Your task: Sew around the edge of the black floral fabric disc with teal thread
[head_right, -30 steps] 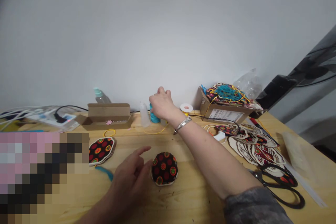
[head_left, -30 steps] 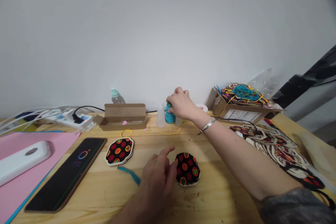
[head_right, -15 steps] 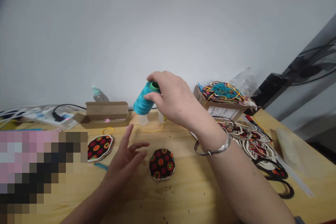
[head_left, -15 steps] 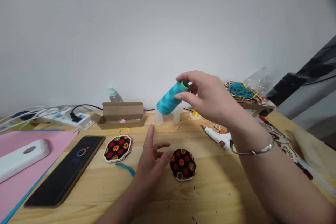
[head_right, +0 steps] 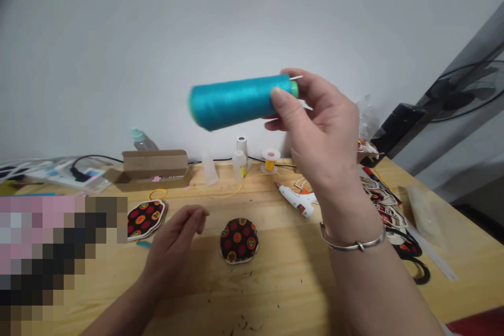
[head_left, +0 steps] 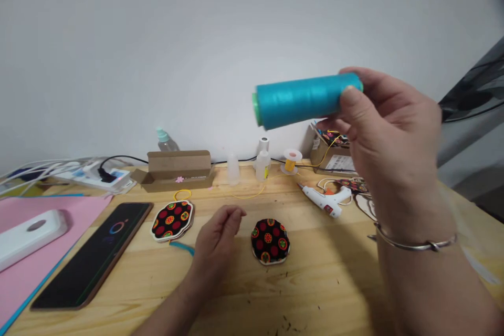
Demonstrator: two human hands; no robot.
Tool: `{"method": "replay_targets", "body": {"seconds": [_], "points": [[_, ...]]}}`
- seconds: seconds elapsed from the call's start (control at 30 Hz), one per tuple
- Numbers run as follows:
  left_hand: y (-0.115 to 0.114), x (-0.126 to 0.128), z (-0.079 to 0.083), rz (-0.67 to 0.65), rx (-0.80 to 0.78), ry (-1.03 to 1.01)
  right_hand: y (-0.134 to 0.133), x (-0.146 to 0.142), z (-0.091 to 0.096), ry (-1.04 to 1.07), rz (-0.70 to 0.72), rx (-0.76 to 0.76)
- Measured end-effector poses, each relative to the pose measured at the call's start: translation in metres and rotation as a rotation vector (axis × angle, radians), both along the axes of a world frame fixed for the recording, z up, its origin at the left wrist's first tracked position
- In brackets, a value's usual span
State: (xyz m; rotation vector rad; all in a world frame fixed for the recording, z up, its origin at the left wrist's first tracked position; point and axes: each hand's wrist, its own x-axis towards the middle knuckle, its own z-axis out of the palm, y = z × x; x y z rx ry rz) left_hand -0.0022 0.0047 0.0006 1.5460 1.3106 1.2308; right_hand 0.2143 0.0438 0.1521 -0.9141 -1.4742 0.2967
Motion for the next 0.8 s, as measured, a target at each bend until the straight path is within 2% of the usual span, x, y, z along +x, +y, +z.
{"method": "replay_targets", "body": {"seconds": [0.07, 0.17, 0.23, 0.3, 0.4, 0.5, 0.67, 0.8], "points": [[-0.001, -0.001, 0.002, 0.045, -0.013, -0.061, 0.007, 0.016, -0.011, -0.167, -0.122, -0.067], [-0.005, -0.004, 0.004, 0.019, -0.048, -0.204, 0.018, 0.027, -0.036, -0.577, -0.233, -0.199], [-0.007, -0.005, 0.006, -0.042, -0.089, -0.279, 0.025, 0.023, -0.055, -0.796, -0.246, -0.264], [-0.009, -0.006, 0.008, -0.136, -0.141, -0.306, 0.03, 0.013, -0.072, -0.918, -0.226, -0.321], [-0.01, -0.006, 0.011, -0.34, -0.245, -0.259, 0.034, -0.004, -0.089, -1.0, -0.192, -0.357], [-0.01, -0.005, 0.013, -0.523, -0.367, -0.207, 0.035, -0.015, -0.095, -1.027, -0.193, -0.347], [-0.015, -0.003, 0.017, -0.714, -0.54, -0.114, 0.036, -0.026, -0.096, -1.056, -0.194, -0.329], [-0.018, -0.003, 0.019, -0.819, -0.595, -0.03, 0.037, -0.026, -0.096, -1.052, -0.167, -0.321]]}}
